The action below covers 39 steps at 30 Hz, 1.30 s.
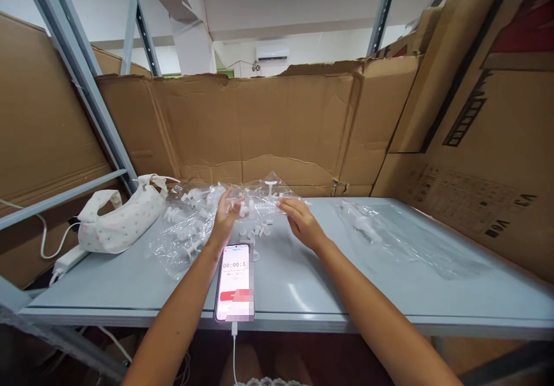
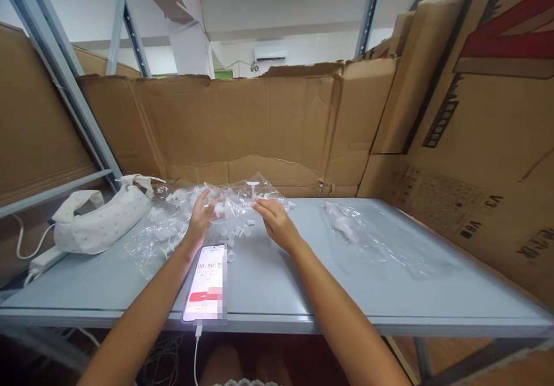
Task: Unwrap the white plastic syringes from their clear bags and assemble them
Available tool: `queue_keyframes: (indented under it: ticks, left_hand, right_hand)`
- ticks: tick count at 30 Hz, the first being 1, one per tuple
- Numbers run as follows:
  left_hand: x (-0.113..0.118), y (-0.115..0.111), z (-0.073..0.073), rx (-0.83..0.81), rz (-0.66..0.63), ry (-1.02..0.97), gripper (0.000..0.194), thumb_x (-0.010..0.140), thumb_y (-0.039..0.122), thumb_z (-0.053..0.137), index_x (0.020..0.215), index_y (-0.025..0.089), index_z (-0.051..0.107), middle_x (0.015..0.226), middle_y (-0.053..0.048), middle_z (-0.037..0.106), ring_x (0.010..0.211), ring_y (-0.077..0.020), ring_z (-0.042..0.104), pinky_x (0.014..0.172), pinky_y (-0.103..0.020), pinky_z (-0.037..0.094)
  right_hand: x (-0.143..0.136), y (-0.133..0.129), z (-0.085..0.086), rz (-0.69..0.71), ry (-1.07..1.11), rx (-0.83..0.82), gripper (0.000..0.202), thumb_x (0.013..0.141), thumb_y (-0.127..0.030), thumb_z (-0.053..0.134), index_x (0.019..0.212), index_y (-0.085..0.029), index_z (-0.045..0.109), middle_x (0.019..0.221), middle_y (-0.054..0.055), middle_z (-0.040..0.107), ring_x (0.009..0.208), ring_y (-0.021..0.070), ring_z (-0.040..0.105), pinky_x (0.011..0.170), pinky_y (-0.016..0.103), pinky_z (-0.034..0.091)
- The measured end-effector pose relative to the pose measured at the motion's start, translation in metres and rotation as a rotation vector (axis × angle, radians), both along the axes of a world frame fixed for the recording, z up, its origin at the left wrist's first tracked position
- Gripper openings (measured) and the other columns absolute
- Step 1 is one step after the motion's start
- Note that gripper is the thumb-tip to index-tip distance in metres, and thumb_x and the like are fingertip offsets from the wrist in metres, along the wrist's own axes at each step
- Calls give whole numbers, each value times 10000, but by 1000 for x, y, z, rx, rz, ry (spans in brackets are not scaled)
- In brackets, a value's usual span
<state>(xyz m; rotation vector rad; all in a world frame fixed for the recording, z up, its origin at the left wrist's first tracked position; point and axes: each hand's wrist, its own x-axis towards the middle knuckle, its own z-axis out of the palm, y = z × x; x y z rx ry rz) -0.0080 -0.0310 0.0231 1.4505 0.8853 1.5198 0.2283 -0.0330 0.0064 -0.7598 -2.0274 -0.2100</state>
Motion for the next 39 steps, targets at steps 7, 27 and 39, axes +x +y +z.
queue_keyframes:
  ticks: [7,27,39]
  left_hand:
    - [2,-1,7,-122,-89,-236,589,860,429,540,1398,377,306,1305,-53,558,696,-90,641,812,-360,551]
    - [-4,3,5,-138,75,-229,281,762,436,603,896,190,586,1279,-80,559,1185,-248,521,811,-329,505]
    - [-6,3,6,-61,-14,-102,325,710,425,669,886,155,717,920,-85,710,827,-187,635,822,-334,477]
  right_hand:
    - [-1,0,1,-223,152,-87,450,889,-327,472,1331,-248,440,1414,78,447,1361,221,314,1131,485,198]
    - [9,-2,12,379,1170,-1115,269,766,-357,660,1004,-235,630,1142,45,628,838,173,655,805,390,570]
    - [17,11,3,229,1364,-996,208,833,-369,573,959,-212,627,979,40,675,652,116,623,575,238,540]
